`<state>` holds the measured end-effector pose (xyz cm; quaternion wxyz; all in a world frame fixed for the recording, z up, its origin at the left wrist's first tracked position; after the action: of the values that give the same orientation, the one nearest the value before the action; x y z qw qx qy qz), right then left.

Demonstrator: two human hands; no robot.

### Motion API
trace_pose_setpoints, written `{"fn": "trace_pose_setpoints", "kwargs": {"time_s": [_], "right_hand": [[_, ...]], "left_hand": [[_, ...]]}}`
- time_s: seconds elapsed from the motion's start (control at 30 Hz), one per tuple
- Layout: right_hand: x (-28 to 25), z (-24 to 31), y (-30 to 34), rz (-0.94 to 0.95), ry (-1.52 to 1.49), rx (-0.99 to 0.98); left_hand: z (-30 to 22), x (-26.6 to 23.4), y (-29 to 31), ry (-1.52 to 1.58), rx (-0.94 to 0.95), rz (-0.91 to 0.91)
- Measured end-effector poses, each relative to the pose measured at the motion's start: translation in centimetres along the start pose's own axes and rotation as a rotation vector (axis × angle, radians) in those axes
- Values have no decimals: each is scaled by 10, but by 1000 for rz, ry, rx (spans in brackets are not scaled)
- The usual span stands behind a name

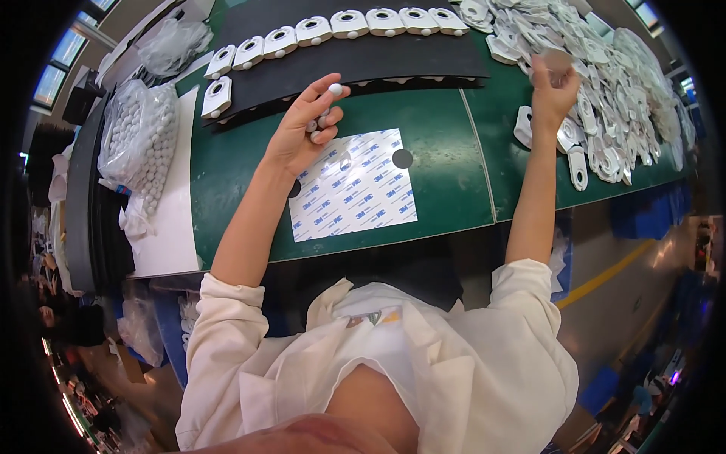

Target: Assembling small plastic and metal components into finished units on a manufacturing assembly line.

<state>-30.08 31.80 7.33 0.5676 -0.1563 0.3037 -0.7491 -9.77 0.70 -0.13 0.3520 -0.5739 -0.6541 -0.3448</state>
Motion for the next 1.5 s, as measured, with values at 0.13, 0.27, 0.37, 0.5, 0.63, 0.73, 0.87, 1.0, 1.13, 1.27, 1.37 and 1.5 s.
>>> {"fn": "trace_pose_setpoints", "kwargs": {"time_s": [0.13,0.27,0.37,0.5,0.63,0.73,0.87,1.0,1.13,1.27,1.37,1.5], "right_hand": [[26,-4,25,355,-268,313],[65,49,81,580,-91,28],[90,74,129,805,-193,96],[106,98,166,1060,-58,-73],[107,98,183,1061,-295,292],[109,90,193,1102,-269,403],[120,100,209,1143,-345,342],[123,104,219,1211,-256,271],[124,108,221,1215,-150,131],[123,108,219,1173,-145,131],[122,108,217,1152,-165,147],[122,111,217,1144,-89,-4]], "left_hand": [[1,-1,-1,-12,1,7],[-2,-4,4,-46,-13,-64],[-4,-8,5,7,-9,-103],[-10,-15,4,33,52,-157],[-13,-15,3,-7,84,-156],[-10,-13,1,-25,76,-132],[-10,-15,0,-6,74,-120],[-10,-13,0,15,76,-108],[-9,-14,0,17,79,-94],[-9,-14,0,-4,79,-91],[-9,-13,1,-32,74,-104],[-8,-13,0,6,47,-97]]}}
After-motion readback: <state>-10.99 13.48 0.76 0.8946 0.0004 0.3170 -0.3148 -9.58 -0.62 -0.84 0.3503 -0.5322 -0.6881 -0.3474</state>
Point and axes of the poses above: each hand's wrist, its own y-axis away from the middle knuckle, its own x-axis out of the palm, z = x × y, the point moved 8 cm from there along -y, towards the middle knuckle, and after that the axes turned 14 degrees about y, right-handed, at the moved point
